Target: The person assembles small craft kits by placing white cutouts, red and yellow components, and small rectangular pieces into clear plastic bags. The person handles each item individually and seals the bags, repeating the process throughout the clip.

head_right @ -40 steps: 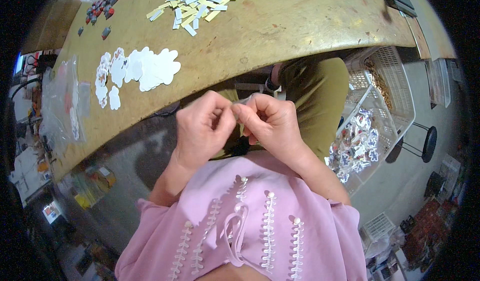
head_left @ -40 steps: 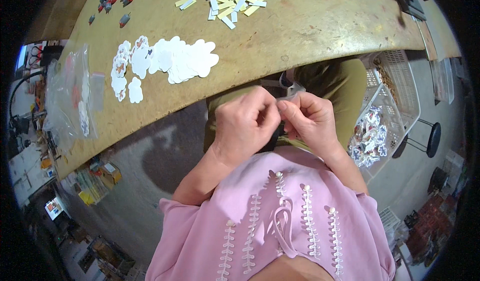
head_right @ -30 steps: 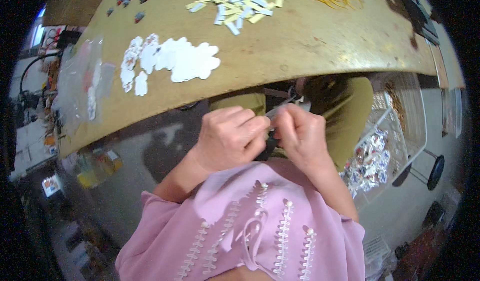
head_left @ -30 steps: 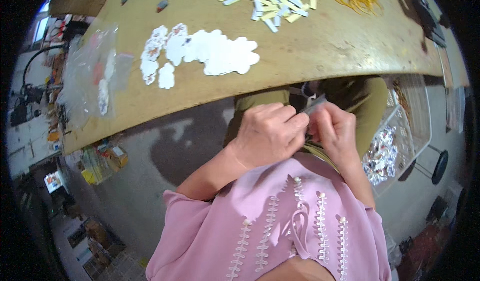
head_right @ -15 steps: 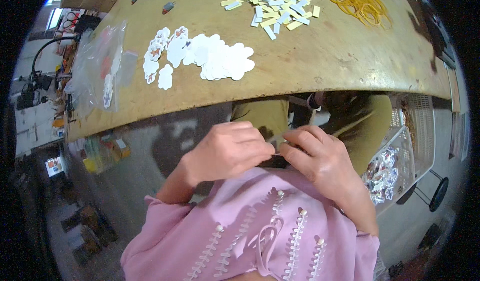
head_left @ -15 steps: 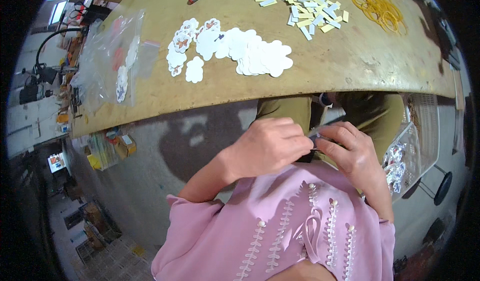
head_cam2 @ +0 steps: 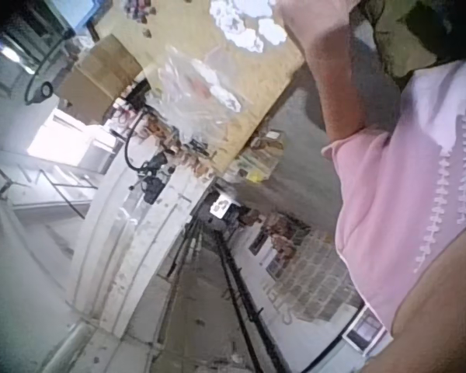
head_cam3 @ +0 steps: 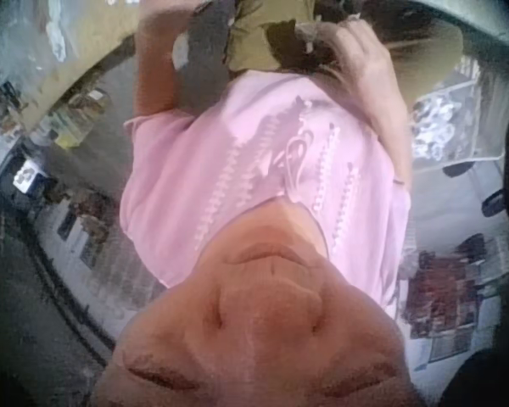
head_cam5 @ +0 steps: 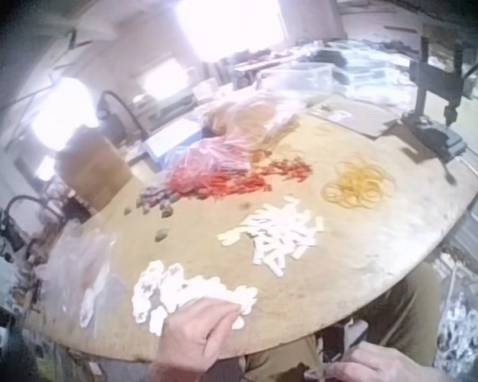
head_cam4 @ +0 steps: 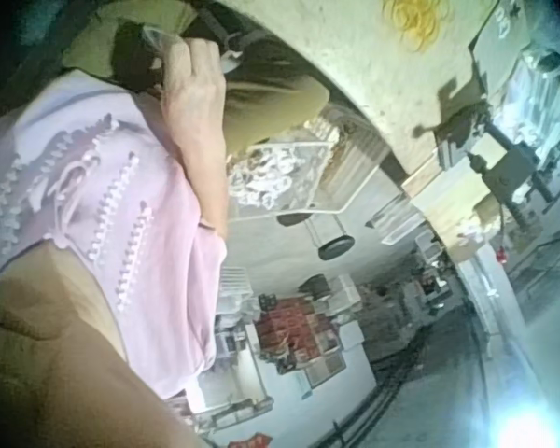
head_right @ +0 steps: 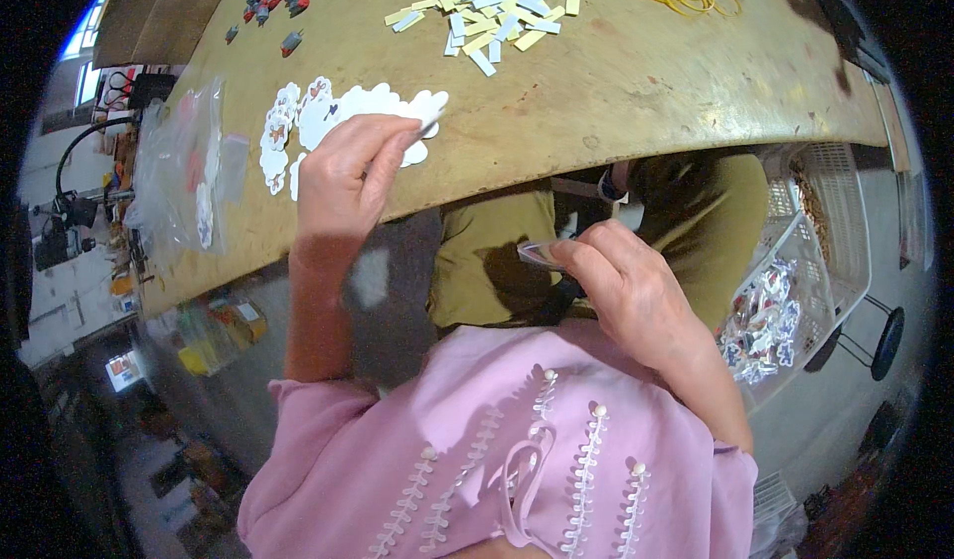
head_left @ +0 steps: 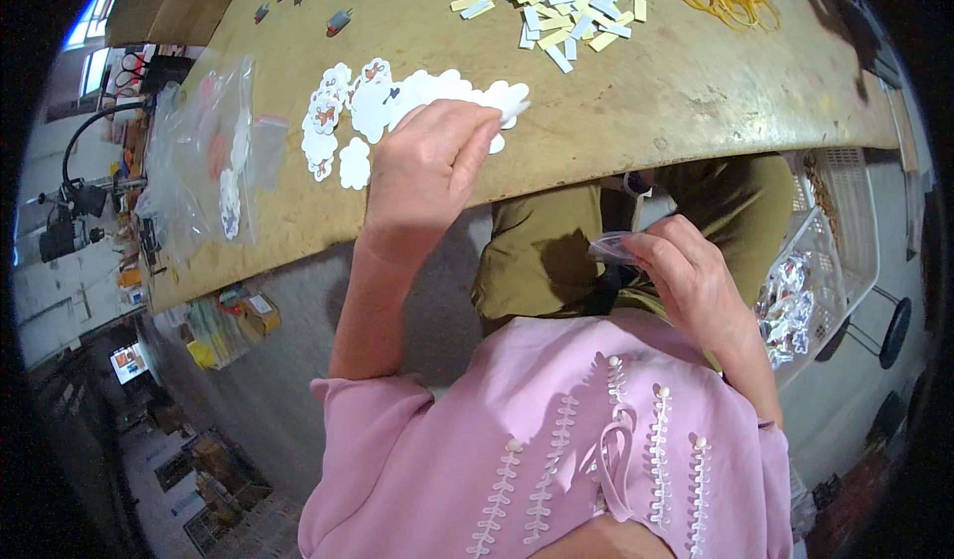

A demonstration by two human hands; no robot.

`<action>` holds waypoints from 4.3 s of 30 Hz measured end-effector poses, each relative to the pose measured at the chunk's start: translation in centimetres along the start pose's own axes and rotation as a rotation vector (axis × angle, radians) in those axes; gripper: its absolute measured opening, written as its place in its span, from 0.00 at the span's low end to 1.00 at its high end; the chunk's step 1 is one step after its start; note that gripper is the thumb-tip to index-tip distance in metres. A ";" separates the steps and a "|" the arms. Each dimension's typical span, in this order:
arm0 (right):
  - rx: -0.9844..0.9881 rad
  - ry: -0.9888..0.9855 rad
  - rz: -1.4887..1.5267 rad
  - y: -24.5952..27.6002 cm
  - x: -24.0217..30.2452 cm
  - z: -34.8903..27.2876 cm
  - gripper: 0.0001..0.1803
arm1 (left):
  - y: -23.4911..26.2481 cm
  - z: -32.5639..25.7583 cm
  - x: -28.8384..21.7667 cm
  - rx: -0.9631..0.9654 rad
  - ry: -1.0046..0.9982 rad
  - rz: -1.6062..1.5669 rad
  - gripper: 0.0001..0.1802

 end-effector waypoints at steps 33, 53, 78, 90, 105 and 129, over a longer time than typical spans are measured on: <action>0.043 0.097 0.076 -1.8 2.0 2.3 0.16 | -1.1 -3.8 -7.8 0.286 -0.093 -0.052 0.06; -0.105 0.065 0.097 -1.2 1.2 3.1 0.10 | -2.7 -4.7 -6.5 0.180 0.072 -0.438 0.21; 0.171 -0.079 0.119 -1.0 2.4 2.9 0.11 | 6.7 -9.2 6.8 -0.173 0.288 0.226 0.21; 0.124 0.093 0.026 -1.4 2.6 2.9 0.16 | 6.0 -10.0 8.7 -0.429 0.403 0.025 0.06; -0.024 0.197 -0.102 -1.8 3.0 3.5 0.12 | 2.6 -7.9 -3.4 -0.463 0.276 -0.547 0.11; -0.065 0.160 -0.062 -1.3 2.2 2.9 0.12 | 3.6 1.4 1.6 -0.026 -0.034 -0.055 0.12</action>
Point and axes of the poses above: each hand's wrist, its own z-axis towards the middle knuckle, its own y-axis out of the back of the hand, x = y × z, the point moved 3 cm from there along z, towards the middle knuckle
